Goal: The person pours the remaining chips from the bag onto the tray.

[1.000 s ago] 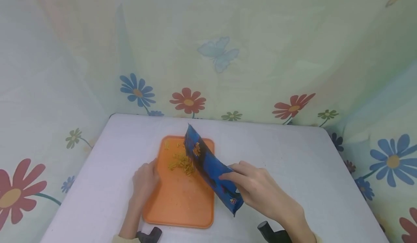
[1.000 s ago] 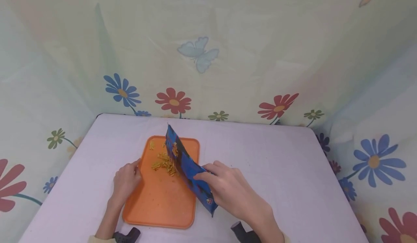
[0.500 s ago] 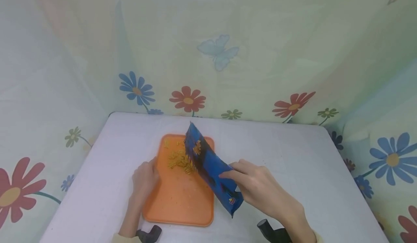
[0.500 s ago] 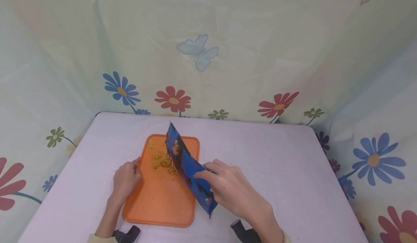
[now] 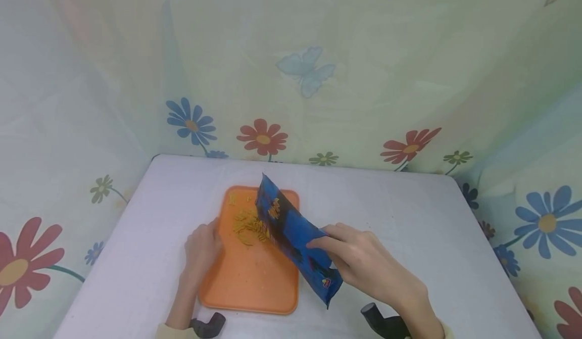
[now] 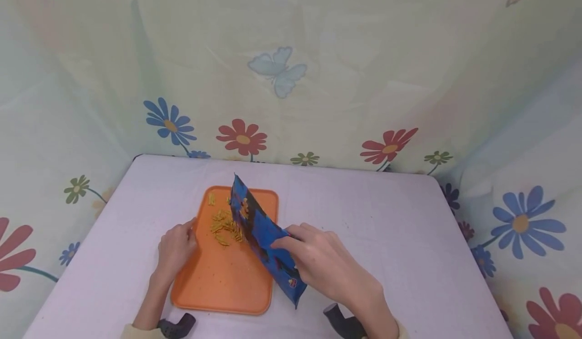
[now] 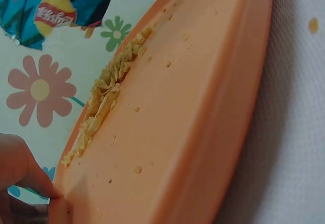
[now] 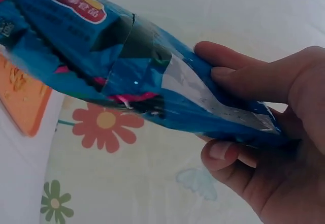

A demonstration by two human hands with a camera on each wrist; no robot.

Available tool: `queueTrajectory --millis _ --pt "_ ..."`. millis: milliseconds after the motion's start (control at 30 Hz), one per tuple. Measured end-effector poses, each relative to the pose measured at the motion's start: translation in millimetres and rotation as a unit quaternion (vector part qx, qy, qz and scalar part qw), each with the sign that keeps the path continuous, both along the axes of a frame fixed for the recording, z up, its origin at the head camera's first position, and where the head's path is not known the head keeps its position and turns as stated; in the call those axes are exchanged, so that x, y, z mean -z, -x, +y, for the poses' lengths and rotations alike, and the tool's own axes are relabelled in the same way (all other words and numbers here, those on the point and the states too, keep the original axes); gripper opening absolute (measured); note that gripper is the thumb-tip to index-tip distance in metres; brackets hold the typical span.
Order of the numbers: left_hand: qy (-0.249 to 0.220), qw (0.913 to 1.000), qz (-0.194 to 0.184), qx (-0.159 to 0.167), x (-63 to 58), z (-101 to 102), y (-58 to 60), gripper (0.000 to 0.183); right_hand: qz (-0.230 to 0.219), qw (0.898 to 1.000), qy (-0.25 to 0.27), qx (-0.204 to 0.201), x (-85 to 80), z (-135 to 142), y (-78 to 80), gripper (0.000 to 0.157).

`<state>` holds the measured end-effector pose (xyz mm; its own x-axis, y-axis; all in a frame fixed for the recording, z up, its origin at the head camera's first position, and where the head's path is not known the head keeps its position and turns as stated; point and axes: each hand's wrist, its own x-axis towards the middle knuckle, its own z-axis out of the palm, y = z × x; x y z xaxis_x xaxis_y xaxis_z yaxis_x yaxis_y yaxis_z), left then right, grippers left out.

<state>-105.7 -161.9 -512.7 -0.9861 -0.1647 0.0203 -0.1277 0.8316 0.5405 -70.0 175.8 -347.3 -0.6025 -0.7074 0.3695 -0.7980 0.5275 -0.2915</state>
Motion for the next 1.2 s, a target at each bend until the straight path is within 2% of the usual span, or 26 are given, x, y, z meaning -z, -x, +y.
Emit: queueTrajectory --millis 467,733,1200 --pt "-0.005 0.9999 0.009 0.0 1.6 -1.1 -0.2 0.043 -0.044 0.999 -0.011 -0.004 -5.4 -4.6 -0.5 0.04" --pt "-0.006 1.0 -0.001 -0.003 0.4 -1.7 1.2 0.044 0.003 1.0 0.006 -0.005 -3.2 -5.1 1.6 0.039" --pt "-0.006 1.0 0.004 0.002 0.6 -1.8 1.5 0.044 0.025 0.998 0.057 -0.019 -3.9 -4.3 1.7 0.043"
